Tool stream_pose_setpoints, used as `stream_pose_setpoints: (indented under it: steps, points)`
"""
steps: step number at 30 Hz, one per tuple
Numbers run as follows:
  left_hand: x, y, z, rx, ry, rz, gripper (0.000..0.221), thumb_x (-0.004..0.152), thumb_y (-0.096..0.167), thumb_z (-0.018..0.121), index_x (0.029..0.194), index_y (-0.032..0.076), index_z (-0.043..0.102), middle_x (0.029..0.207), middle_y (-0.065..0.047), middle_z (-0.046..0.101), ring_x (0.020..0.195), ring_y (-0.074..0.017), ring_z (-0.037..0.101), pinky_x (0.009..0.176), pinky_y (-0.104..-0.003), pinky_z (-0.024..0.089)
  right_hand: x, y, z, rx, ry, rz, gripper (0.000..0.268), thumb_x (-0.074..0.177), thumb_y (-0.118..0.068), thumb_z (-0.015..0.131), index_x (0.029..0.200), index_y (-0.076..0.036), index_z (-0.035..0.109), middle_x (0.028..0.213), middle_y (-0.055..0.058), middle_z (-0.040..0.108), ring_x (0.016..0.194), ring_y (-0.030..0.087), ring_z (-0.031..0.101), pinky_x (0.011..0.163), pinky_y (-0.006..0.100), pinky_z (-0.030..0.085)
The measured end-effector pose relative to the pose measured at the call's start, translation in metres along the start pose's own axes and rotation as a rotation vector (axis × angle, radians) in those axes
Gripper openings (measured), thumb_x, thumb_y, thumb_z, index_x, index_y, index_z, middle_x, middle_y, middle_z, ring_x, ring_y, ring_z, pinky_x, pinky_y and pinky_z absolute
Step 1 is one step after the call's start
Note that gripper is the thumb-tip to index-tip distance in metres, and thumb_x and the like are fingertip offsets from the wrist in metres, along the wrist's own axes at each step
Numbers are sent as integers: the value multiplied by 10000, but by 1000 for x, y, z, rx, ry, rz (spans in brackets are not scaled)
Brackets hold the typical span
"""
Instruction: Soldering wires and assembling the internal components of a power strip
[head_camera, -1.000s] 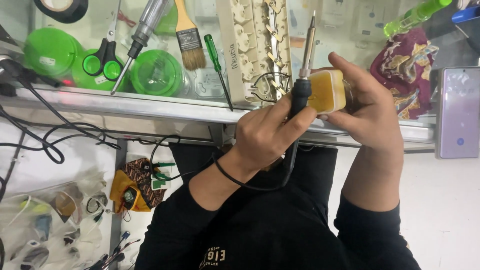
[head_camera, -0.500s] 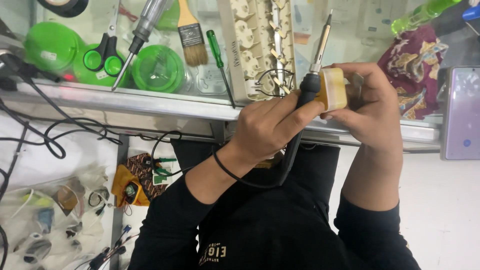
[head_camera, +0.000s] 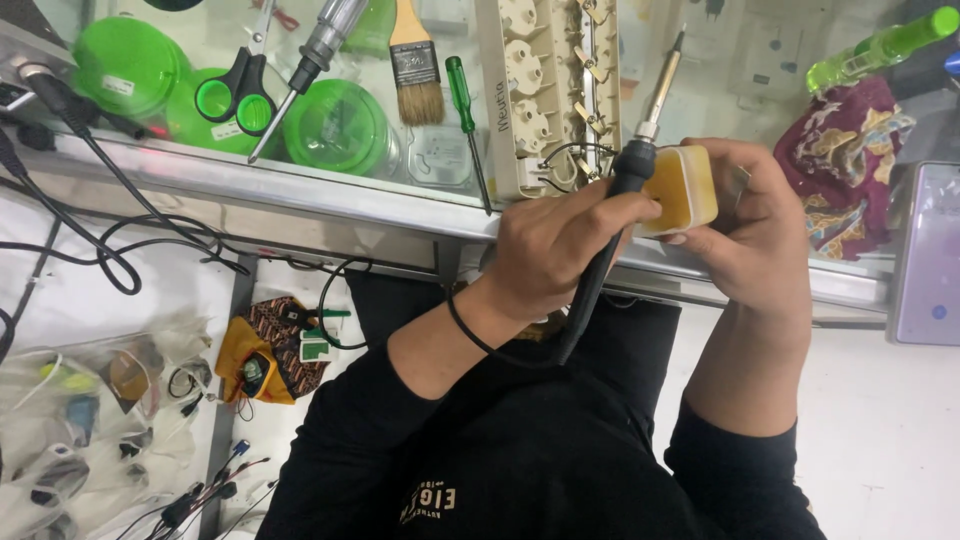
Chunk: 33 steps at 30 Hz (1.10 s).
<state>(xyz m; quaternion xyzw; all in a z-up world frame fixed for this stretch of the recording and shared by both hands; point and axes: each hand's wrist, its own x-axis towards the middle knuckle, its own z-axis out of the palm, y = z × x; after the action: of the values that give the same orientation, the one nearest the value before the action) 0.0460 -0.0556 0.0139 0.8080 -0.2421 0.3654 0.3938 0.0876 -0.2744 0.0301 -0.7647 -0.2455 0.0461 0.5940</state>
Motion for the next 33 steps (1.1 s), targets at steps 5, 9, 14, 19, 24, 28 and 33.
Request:
stream_pose_setpoints:
  steps: [5, 9, 14, 19, 24, 28, 33]
  points:
    - [1, -1, 0, -53, 60, -26, 385, 1002, -76, 748, 1236, 138, 530, 1048, -59, 775, 750, -210, 769, 638, -334, 599, 2, -3, -1, -56, -5, -20, 682, 849, -241, 770, 1399, 16, 460, 1339, 167, 587, 1218, 231, 583, 1076, 323, 481]
    - [0, -3, 4, -37, 73, -4, 390, 983, -88, 758, 1218, 114, 520, 1059, -63, 776, 776, -196, 785, 617, -311, 597, 2, -4, -1, -42, -13, -9, 668, 859, -210, 770, 1403, 15, 453, 1324, 170, 599, 1204, 228, 596, 1047, 307, 494]
    - [1, -2, 3, 25, 34, 8, 144, 1092, 78, 604, 1215, 142, 567, 882, -59, 706, 625, -175, 656, 529, -331, 487, 1, 0, -2, -61, 1, 24, 686, 853, -243, 787, 1407, 19, 479, 1244, 96, 578, 1081, 138, 538, 956, 244, 468]
    - [-1, -4, 3, 43, 6, 20, 172, 1103, 104, 622, 1254, 163, 565, 871, -43, 698, 633, -168, 663, 545, -336, 491, 2, -1, 0, -39, -3, 23, 686, 847, -257, 783, 1396, 9, 469, 1271, 107, 576, 1104, 149, 547, 973, 252, 470]
    - [3, -1, -2, 8, -7, -2, 132, 1115, 119, 582, 1240, 158, 570, 830, -26, 657, 642, -173, 660, 562, -342, 489, 3, -3, 3, 11, 8, 59, 681, 840, -244, 795, 1391, -12, 468, 1242, 91, 595, 1087, 138, 573, 949, 240, 497]
    - [5, 0, -2, 23, 5, 3, 128, 1097, 116, 596, 1212, 161, 563, 810, -3, 623, 628, -158, 633, 540, -334, 470, 3, -5, 4, 18, -1, 56, 674, 836, -241, 795, 1376, -17, 459, 1249, 97, 578, 1079, 140, 564, 918, 239, 503]
    - [-2, -3, 3, 30, 30, 1, 223, 1080, 54, 632, 1256, 162, 547, 984, -69, 744, 630, -189, 669, 542, -335, 501, 0, -13, -2, -56, 35, -8, 622, 888, -167, 767, 1384, -9, 427, 1344, 146, 529, 1219, 205, 543, 1030, 291, 480]
